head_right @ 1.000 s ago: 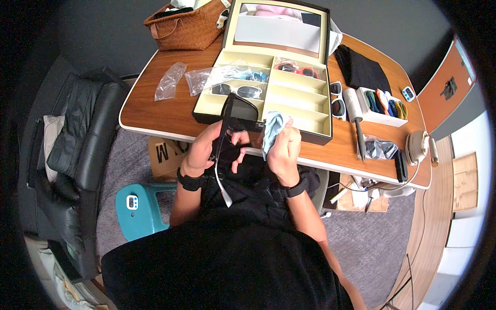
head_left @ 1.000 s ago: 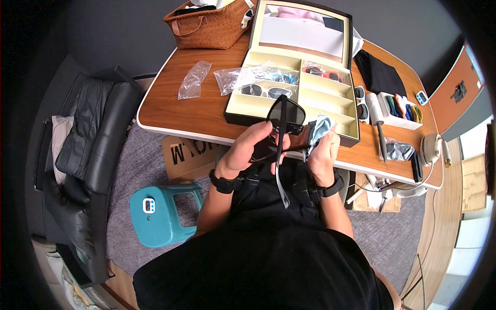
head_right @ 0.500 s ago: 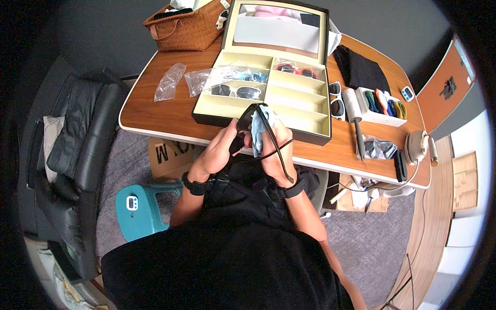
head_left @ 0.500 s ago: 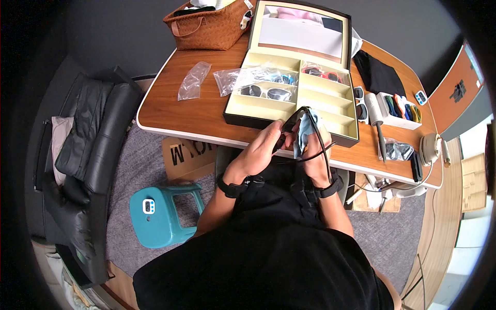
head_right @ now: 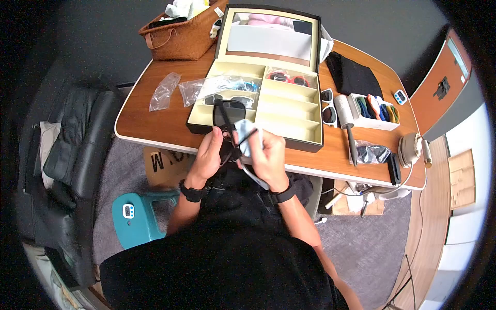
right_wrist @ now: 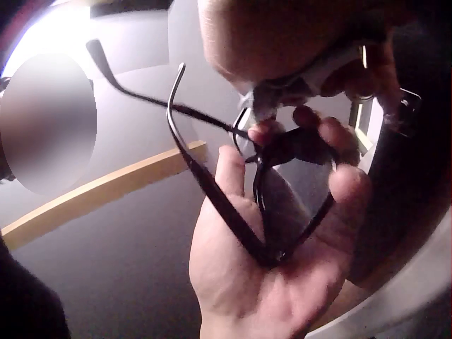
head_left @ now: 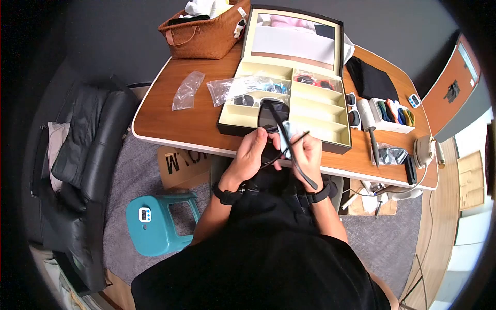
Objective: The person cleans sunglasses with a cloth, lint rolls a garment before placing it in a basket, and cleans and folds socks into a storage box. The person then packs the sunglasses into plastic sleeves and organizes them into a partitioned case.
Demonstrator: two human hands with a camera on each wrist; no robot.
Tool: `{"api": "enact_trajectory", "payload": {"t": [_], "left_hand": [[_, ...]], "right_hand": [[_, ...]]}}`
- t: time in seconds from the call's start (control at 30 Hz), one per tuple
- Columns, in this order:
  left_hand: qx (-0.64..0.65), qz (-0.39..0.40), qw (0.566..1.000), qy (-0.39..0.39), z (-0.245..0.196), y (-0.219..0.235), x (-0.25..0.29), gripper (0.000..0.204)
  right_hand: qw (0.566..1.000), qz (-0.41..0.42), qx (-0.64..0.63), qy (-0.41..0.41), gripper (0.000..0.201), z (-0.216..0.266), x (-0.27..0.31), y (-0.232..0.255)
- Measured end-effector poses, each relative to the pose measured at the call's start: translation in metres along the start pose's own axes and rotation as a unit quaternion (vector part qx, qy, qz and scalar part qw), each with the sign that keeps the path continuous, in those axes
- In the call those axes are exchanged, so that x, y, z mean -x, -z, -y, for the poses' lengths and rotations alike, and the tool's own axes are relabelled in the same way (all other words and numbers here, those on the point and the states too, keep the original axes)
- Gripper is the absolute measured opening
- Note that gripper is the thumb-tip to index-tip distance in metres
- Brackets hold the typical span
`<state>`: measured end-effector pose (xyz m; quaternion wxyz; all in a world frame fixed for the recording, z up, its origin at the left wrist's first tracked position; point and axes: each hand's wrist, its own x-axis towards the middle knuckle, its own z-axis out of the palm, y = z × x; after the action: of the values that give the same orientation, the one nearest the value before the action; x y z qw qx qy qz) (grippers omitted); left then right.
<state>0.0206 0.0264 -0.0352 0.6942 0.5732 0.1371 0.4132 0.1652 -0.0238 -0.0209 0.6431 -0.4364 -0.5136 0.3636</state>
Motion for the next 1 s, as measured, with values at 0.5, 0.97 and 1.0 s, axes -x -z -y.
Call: {"api": "enact_trajectory", "payload": {"t": [0.5, 0.97, 1.0], "left_hand": [[0.008, 0.068, 0.994, 0.088, 0.006, 0.0, 0.013, 0.03], [0.058, -0.056, 0.992, -0.096, -0.001, -0.003, 0.0, 0.038], [0.041, -0.062, 0.99, -0.117, -0.005, -0.004, 0.0, 0.038]], "right_hand": [[0.975, -0.101, 0.069, 0.186, 0.03, 0.009, 0.002, -0.004], [0.962, -0.03, -0.269, 0.034, 0.034, 0.002, 0.011, 0.015], [0.966, -0.104, -0.236, 0.015, 0.035, 0.002, 0.007, 0.014]]}}
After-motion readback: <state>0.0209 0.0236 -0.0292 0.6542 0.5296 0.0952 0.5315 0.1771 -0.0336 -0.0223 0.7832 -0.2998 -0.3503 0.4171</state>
